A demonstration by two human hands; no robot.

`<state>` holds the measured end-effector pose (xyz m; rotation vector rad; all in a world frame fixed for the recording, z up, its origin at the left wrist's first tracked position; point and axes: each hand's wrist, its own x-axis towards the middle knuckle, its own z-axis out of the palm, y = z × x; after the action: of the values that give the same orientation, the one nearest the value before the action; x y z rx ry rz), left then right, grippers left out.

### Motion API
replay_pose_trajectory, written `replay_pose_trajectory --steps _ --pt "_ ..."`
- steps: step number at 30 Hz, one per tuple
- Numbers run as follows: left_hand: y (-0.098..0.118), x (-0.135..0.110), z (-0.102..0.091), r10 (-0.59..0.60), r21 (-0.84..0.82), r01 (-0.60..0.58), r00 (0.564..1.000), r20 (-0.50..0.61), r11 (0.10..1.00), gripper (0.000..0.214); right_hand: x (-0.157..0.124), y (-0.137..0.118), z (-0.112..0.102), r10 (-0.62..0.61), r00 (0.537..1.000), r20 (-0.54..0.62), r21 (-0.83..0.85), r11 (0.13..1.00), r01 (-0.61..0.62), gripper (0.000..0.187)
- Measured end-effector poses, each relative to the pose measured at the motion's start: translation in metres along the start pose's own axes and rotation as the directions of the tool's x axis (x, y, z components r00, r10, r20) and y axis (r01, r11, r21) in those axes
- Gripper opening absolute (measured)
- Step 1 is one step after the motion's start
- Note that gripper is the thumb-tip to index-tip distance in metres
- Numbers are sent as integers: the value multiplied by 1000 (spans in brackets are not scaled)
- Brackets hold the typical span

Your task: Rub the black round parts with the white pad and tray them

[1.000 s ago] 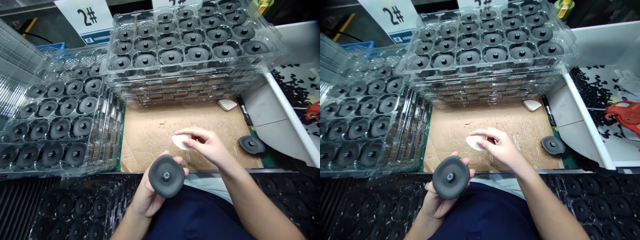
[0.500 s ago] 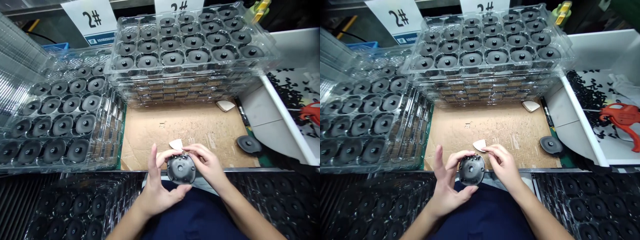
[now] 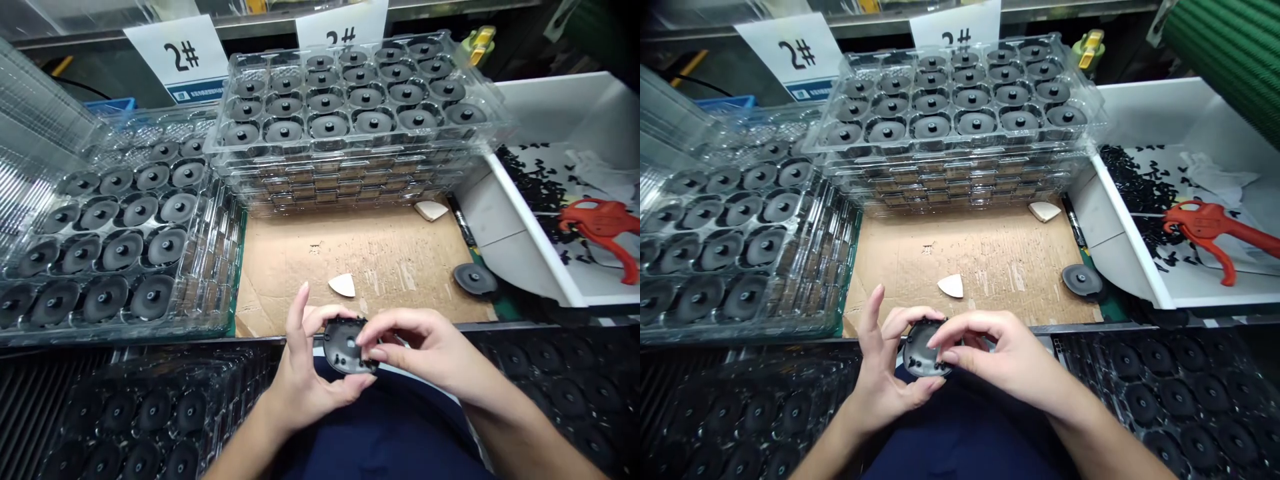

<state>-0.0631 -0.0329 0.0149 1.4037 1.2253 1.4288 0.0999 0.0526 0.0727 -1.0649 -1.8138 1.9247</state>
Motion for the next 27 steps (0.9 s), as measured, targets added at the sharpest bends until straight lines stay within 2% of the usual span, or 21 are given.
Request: replay_pose_trajectory --steps 4,7,9,11,13,15,17,19,20,22,23,24,25,27 --pt "0 -6 3 -41 -99 48 997 68 994 103 5 -8 -4 97 967 238 251 955 -157 15" --pt "3 -10 5 -103 -157 116 990 91 981 104 4 -11 -4 99 949 299 296 936 -191 13" --pt "5 -12 5 -113 -158 128 989 99 979 104 1 -11 -2 85 951 298 280 945 -172 7" --pt "7 -13 4 -114 -117 126 988 106 985 93 -3 -10 -1 87 958 272 279 946 -165 4" --pt "8 -13 3 -106 -82 115 989 104 990 79 -6 -7 0 119 965 232 305 934 -189 7" --pt "9 -11 1 -110 -84 118 990 89 989 76 -7 -3 0 153 970 187 330 921 -209 13" --pt "10 -7 0 -150 -81 162 979 139 983 70 -7 5 -1 148 981 129 321 929 -183 19" --pt "11 -4 0 -277 -67 301 930 241 951 47 -5 16 -4 122 991 45 260 957 -130 22" --pt "11 -3 -1 -369 -62 401 885 283 914 41 -3 23 -8 109 994 -24 207 973 -101 24" --pt "9 -2 -4 -581 -115 630 761 290 768 51 5 42 -17 52 976 -212 67 997 -39 29" --pt "8 -1 -8 -659 -166 713 696 286 681 55 11 51 -23 -6 949 -316 -11 1000 2 29" --pt "7 0 -15 -709 -217 758 653 268 616 58 18 61 -29 -83 919 -387 -89 995 52 28" --pt "7 0 -24 -733 -256 773 633 249 581 59 25 69 -35 -159 888 -430 -156 983 101 27" --pt "11 2 -49 -734 -304 743 658 169 596 60 39 81 -43 -237 874 -425 -230 962 149 30"
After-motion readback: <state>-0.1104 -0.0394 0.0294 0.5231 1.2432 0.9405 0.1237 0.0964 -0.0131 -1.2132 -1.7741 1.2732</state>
